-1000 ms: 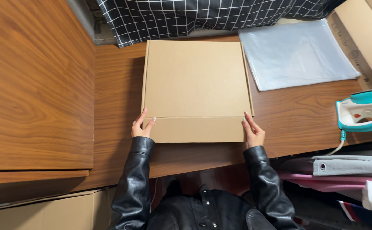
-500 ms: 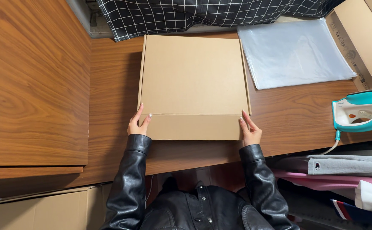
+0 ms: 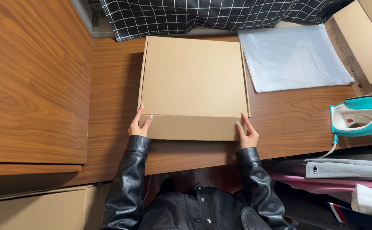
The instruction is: Unboxing denim shorts, hanging them on a rack, and organizing the packaging materials.
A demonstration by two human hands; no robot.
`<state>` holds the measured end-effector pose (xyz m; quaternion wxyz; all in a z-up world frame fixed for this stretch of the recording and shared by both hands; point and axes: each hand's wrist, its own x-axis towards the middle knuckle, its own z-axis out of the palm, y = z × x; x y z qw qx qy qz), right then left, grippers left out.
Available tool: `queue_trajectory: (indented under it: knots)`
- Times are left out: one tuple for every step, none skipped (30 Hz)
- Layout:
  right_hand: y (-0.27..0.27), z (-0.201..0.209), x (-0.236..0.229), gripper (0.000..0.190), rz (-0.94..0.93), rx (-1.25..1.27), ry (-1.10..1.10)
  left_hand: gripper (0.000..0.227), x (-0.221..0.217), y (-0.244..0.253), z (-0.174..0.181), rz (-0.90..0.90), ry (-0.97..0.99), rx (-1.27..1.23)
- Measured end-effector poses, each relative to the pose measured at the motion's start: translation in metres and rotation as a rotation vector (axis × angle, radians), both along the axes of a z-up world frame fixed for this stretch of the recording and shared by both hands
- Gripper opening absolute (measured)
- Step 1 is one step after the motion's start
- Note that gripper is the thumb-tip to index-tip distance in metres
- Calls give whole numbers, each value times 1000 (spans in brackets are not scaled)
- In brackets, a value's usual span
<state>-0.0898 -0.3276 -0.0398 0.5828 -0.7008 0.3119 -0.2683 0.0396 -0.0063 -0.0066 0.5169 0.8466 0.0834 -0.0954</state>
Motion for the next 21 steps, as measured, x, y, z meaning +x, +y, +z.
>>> queue_trajectory:
  knots:
    - [4,2,-1,46,15,-57,-11,54,1,0,-1,-11,-19,20]
    - [8,4,-1,50,29,-114,-22,57,1,1,-1,-22,-38,40]
    - [10,1,-3,50,33,-116,-26,57,2,2,-14,-18,-41,39]
    - [11,-3,-5,65,42,-320,37,62,4,3,-26,-31,-59,96]
    - [12,-6,-7,81,50,-524,101,67,5,4,-39,-45,-75,153]
    - [10,-15,-7,81,52,-526,97,67,5,5,-45,-42,-78,152]
    - [8,-24,-8,90,48,-631,111,74,4,4,-50,-52,-96,202]
    - [5,-33,-9,99,44,-736,123,80,4,3,-56,-63,-114,252]
    - [2,-39,-7,99,43,-738,123,80,3,2,-56,-63,-115,250]
    - [0,-45,-5,98,27,-806,111,85,2,1,-56,-73,-131,264]
    - [-3,-50,-2,98,8,-874,96,90,3,0,-56,-85,-150,278]
    - [-4,-54,1,98,4,-875,92,90,5,0,-61,-85,-154,277]
    - [-6,-58,4,95,-15,-909,73,90,6,0,-68,-81,-175,311]
    - [-8,-63,6,92,-35,-943,54,90,7,-1,-74,-77,-195,344]
    - [-9,-65,8,92,-37,-944,53,90,10,-1,-84,-77,-197,343]
    - [-11,-68,10,91,-48,-966,33,90,14,0,-94,-75,-262,375]
    - [-10,-71,12,89,-59,-984,15,90,17,2,-104,-74,-327,410]
    - [-10,-64,13,89,-61,-982,15,90,18,0,-109,-76,-328,412]
    - [-7,-57,12,94,-53,-869,143,89,20,1,-113,-70,-363,408]
    - [-5,-50,12,99,-45,-752,268,88,21,1,-117,-64,-397,404]
    - [-10,-48,10,99,-50,-749,261,88,22,2,-120,-65,-406,407]
